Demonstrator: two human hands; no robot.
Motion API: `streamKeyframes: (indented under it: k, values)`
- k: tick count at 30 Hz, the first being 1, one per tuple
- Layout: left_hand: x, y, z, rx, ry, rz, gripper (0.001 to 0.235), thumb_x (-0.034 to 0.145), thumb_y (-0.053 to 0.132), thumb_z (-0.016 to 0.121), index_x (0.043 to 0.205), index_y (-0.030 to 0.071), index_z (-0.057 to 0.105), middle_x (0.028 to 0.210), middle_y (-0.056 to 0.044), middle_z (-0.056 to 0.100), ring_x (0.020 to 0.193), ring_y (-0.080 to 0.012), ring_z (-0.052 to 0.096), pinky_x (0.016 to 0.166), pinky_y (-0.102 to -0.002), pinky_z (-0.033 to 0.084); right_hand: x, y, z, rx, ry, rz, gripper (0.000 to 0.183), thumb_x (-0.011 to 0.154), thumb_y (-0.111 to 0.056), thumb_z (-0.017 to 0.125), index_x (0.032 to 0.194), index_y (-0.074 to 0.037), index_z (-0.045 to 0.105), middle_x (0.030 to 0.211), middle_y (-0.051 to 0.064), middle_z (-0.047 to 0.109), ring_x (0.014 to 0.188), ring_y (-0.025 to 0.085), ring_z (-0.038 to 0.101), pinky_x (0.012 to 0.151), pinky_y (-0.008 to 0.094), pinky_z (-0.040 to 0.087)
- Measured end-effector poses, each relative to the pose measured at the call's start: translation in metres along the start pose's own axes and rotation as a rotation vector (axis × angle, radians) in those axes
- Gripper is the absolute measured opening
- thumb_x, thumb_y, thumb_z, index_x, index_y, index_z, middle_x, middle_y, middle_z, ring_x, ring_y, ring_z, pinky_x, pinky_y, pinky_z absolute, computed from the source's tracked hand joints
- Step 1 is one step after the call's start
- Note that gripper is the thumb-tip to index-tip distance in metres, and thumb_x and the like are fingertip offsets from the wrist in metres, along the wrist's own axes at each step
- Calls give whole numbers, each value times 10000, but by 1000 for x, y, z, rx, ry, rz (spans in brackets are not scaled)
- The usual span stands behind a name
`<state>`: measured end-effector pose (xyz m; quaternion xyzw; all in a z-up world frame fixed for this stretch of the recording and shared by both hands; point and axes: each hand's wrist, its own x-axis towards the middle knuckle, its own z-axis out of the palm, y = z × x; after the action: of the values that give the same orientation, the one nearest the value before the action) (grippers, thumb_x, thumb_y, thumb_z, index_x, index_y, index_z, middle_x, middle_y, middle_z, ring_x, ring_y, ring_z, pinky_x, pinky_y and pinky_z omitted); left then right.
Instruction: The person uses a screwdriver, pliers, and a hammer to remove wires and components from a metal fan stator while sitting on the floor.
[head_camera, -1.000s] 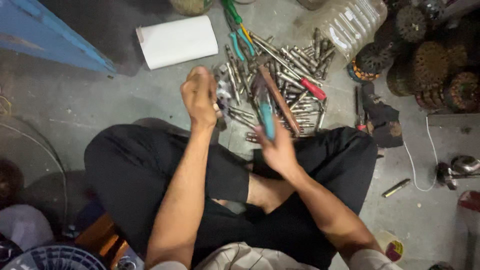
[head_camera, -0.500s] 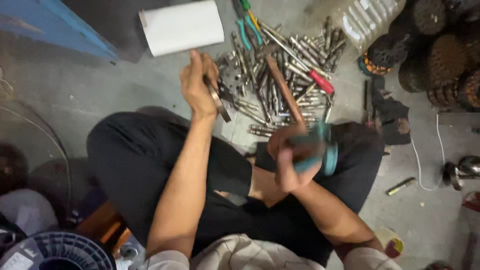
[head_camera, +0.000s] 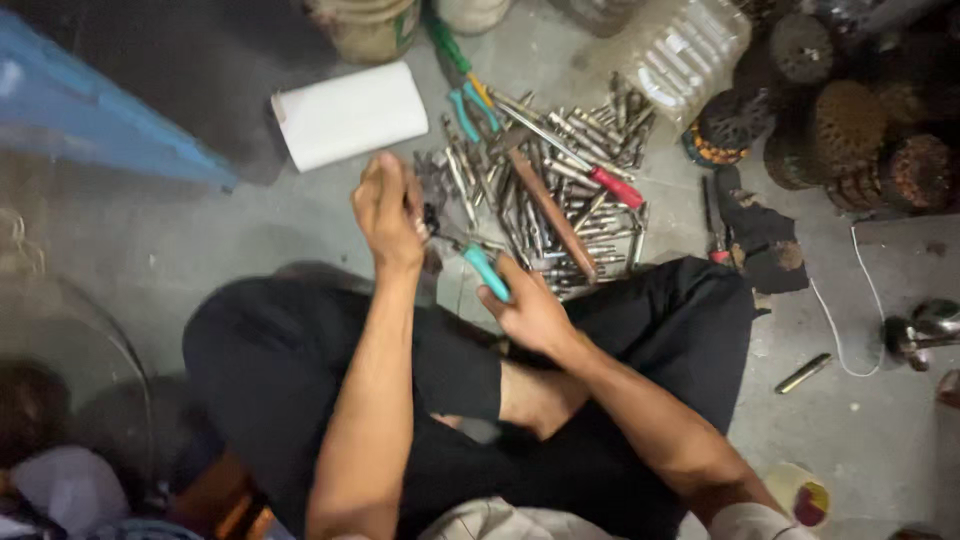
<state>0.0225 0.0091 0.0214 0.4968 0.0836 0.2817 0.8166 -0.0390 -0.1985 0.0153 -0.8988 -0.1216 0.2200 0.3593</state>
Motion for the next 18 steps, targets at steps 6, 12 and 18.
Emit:
streamKeyframes:
  k: [6,12,18]
  values:
    - [3,-6,-18,-25,56,-118,642,1093,475,451,571,102,414,560,-52,414,573,-169,399,588,-328,306,-31,15,12,802,196,-782,222,1028,-229,669,1072,-98,495,893,47,501,769,208,487,676,377,410]
    - [4,-18,-7,-159,88,-192,582,1084,366,521,577,113,388,548,-38,366,524,-164,328,534,-332,262,-8,-5,4,530,342,3,261,960,-150,660,1127,5,530,775,96,519,636,277,491,543,404,418]
    - [5,-8,-16,-215,62,-200,592,1099,360,484,573,100,403,541,-50,377,540,-174,372,564,-323,296,-6,2,0,-297,622,-754,316,985,-189,562,1160,68,507,905,242,641,786,378,626,696,423,508]
